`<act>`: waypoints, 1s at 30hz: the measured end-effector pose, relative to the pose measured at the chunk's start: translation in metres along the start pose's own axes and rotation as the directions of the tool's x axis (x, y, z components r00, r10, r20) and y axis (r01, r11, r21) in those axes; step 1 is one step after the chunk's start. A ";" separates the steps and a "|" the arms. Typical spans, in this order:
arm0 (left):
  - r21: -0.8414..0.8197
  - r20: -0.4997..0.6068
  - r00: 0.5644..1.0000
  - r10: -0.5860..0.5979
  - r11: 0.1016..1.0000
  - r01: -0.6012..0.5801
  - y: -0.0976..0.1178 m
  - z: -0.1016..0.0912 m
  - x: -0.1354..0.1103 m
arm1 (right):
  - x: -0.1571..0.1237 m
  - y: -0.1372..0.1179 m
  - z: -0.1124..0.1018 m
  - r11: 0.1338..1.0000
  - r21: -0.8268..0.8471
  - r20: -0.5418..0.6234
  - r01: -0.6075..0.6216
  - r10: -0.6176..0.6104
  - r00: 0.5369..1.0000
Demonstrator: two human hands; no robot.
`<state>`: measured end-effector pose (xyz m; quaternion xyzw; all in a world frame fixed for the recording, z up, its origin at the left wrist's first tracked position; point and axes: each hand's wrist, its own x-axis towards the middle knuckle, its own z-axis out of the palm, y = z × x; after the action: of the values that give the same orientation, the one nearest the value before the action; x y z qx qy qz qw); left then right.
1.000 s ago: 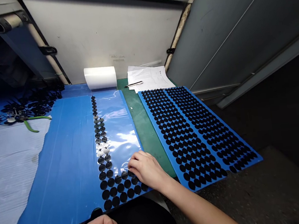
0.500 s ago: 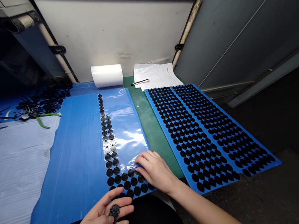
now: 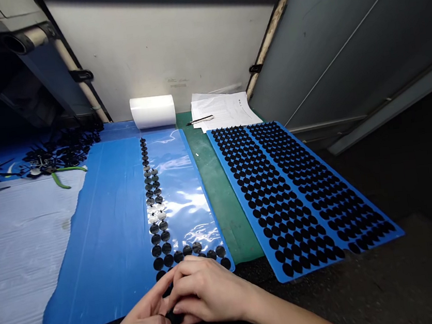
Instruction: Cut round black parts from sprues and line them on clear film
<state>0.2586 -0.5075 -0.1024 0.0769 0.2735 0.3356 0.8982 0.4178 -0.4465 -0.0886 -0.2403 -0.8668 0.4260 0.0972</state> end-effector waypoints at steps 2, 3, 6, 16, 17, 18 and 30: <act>0.029 0.036 0.999 0.001 1.000 -0.002 -0.001 0.000 0.001 | -0.002 -0.001 0.001 1.000 -0.016 0.003 0.001 -0.001 1.000; 0.041 0.046 0.999 0.003 0.999 -0.004 -0.001 0.000 0.001 | -0.003 -0.003 0.000 0.999 -0.036 0.004 0.003 -0.003 1.000; 0.064 0.035 0.999 -0.009 0.998 0.007 0.001 0.001 -0.001 | -0.007 -0.005 -0.004 0.994 -0.113 0.005 0.002 -0.001 1.000; 0.129 -0.091 0.992 -0.087 0.987 0.099 -0.004 -0.006 -0.004 | -0.024 0.057 -0.025 0.925 -0.289 -0.389 -0.246 0.121 0.913; 0.134 -0.093 0.992 -0.088 0.986 0.101 -0.006 -0.007 -0.003 | -0.024 0.061 -0.024 0.923 -0.295 -0.387 -0.247 0.120 0.914; 0.134 -0.096 0.992 -0.086 0.986 0.099 -0.007 -0.008 -0.003 | -0.024 0.063 -0.022 0.922 -0.297 -0.385 -0.248 0.122 0.915; 0.116 -0.088 0.991 -0.104 0.987 0.114 -0.008 -0.010 -0.001 | -0.024 0.063 -0.021 0.915 -0.312 -0.370 -0.254 0.129 0.920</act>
<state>0.2571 -0.5146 -0.1126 0.1022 0.3336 0.2717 0.8969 0.4675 -0.4113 -0.1246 -0.4092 -0.8707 0.2222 0.1583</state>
